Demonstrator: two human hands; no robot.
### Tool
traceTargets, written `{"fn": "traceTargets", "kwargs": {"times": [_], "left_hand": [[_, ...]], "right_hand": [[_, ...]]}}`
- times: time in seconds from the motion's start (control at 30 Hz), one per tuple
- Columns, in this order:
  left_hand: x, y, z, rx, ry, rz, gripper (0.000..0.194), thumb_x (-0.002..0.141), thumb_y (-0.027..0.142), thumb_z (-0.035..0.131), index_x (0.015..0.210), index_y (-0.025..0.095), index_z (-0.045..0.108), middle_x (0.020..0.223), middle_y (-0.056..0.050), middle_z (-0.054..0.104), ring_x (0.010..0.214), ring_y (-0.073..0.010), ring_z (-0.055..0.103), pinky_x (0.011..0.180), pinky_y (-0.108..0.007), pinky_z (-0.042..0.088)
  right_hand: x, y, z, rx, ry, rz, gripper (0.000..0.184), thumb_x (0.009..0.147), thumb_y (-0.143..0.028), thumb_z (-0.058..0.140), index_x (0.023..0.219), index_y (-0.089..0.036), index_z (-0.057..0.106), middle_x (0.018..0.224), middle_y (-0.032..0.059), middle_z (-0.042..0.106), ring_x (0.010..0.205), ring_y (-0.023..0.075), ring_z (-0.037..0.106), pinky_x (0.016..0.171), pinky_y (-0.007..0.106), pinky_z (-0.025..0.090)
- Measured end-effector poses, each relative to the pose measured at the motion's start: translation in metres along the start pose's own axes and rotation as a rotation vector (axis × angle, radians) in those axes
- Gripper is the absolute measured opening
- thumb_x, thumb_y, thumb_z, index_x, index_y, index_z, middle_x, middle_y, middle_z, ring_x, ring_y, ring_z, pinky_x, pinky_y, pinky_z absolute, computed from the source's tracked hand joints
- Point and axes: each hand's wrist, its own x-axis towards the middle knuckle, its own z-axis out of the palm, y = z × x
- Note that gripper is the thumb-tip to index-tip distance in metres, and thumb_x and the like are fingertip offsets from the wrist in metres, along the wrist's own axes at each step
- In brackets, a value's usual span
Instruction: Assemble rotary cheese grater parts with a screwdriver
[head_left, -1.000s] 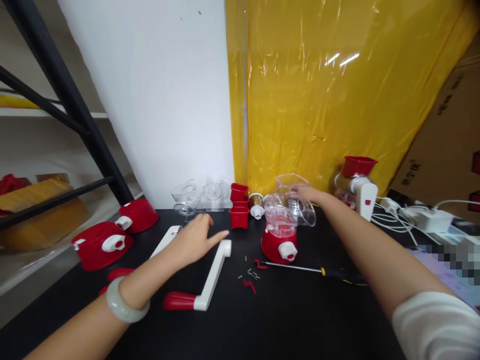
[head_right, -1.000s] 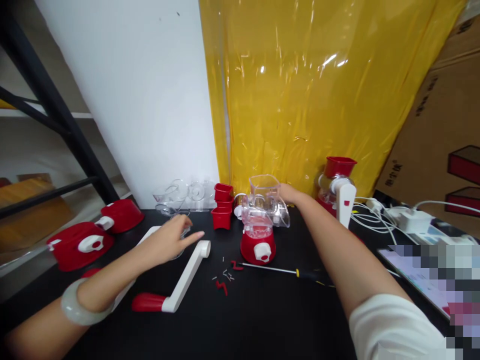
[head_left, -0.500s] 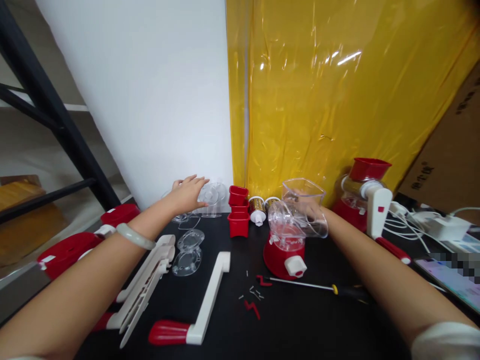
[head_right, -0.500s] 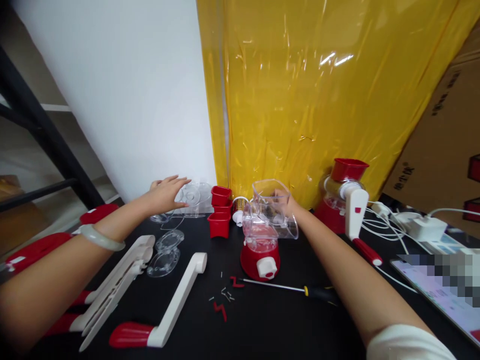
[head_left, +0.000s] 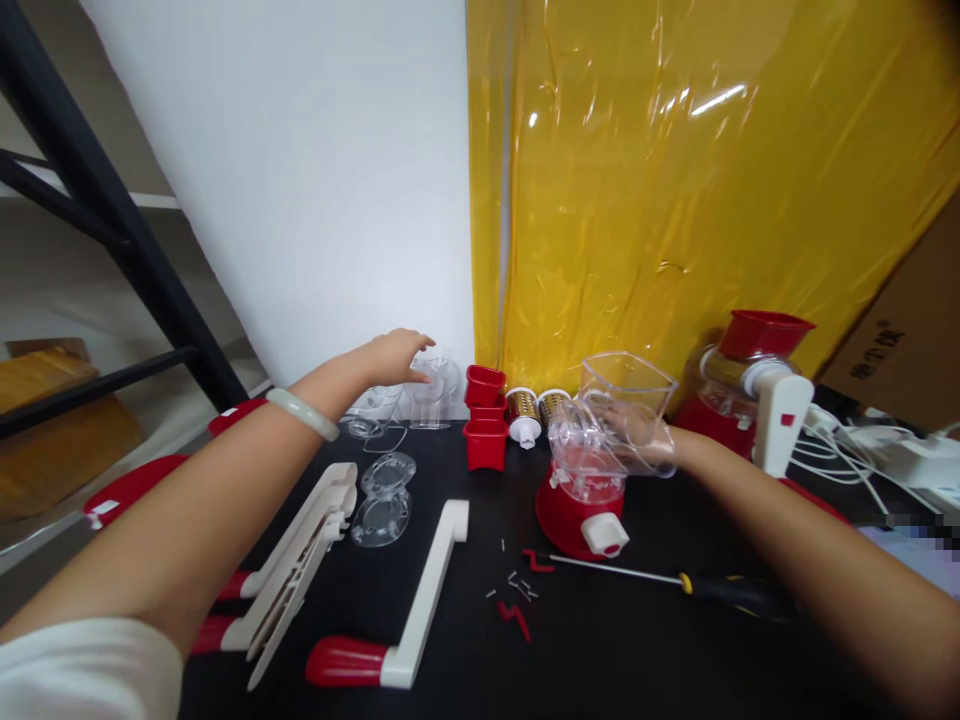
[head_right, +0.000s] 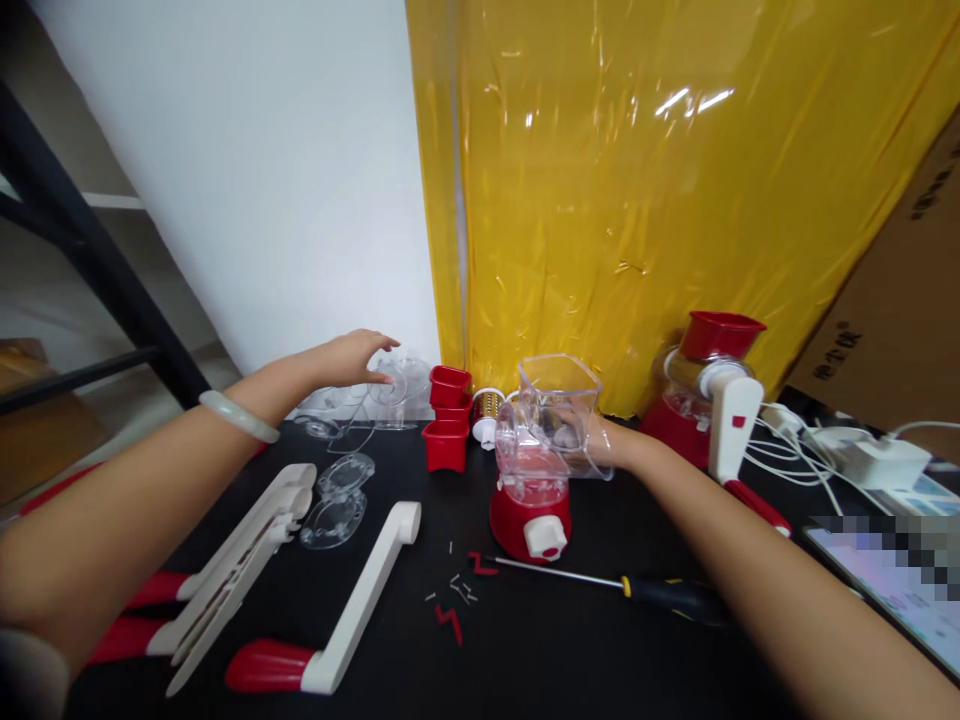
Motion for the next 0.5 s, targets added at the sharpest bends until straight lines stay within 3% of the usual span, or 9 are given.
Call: {"fn": "traceTargets", "kwargs": {"times": [0.13, 0.23, 0.33, 0.5], "left_hand": [[-0.012, 0.008, 0.001, -0.142, 0.032, 0.008, 0.050, 0.072, 0.043, 0.070, 0.110, 0.013, 0.060, 0.106, -0.012, 0.068, 0.093, -0.0239, 0.063, 0.080, -0.030, 0.045], [-0.032, 0.020, 0.002, -0.230, 0.034, 0.063, 0.032, 0.076, 0.041, 0.066, 0.097, 0.017, 0.063, 0.098, -0.009, 0.069, 0.089, -0.0218, 0.063, 0.077, -0.029, 0.045], [-0.047, 0.030, 0.000, -0.253, 0.019, 0.122, 0.020, 0.081, 0.035, 0.060, 0.092, 0.019, 0.064, 0.094, -0.006, 0.071, 0.086, -0.0199, 0.063, 0.075, -0.028, 0.043], [-0.057, 0.035, -0.004, -0.258, 0.021, 0.141, 0.015, 0.082, 0.027, 0.056, 0.091, 0.020, 0.065, 0.093, -0.006, 0.071, 0.083, -0.0190, 0.063, 0.074, -0.028, 0.043]], "right_hand": [[-0.001, 0.004, 0.002, 0.020, 0.018, -0.014, 0.066, 0.055, -0.037, 0.080, 0.119, -0.032, 0.066, 0.132, 0.0090, 0.058, 0.128, 0.0405, 0.047, 0.112, 0.055, 0.030], [-0.001, 0.008, 0.002, -0.007, 0.023, -0.083, 0.069, 0.056, -0.041, 0.079, 0.123, -0.029, 0.064, 0.134, 0.0107, 0.057, 0.130, 0.0390, 0.047, 0.114, 0.054, 0.029], [0.000, 0.009, 0.003, -0.044, 0.009, -0.103, 0.068, 0.060, -0.043, 0.076, 0.124, -0.026, 0.063, 0.133, 0.0129, 0.058, 0.130, 0.0383, 0.048, 0.113, 0.056, 0.029], [-0.001, 0.006, 0.003, -0.104, -0.026, -0.090, 0.064, 0.064, -0.042, 0.074, 0.126, -0.027, 0.062, 0.136, 0.0097, 0.057, 0.131, 0.0353, 0.047, 0.113, 0.054, 0.032]]}}
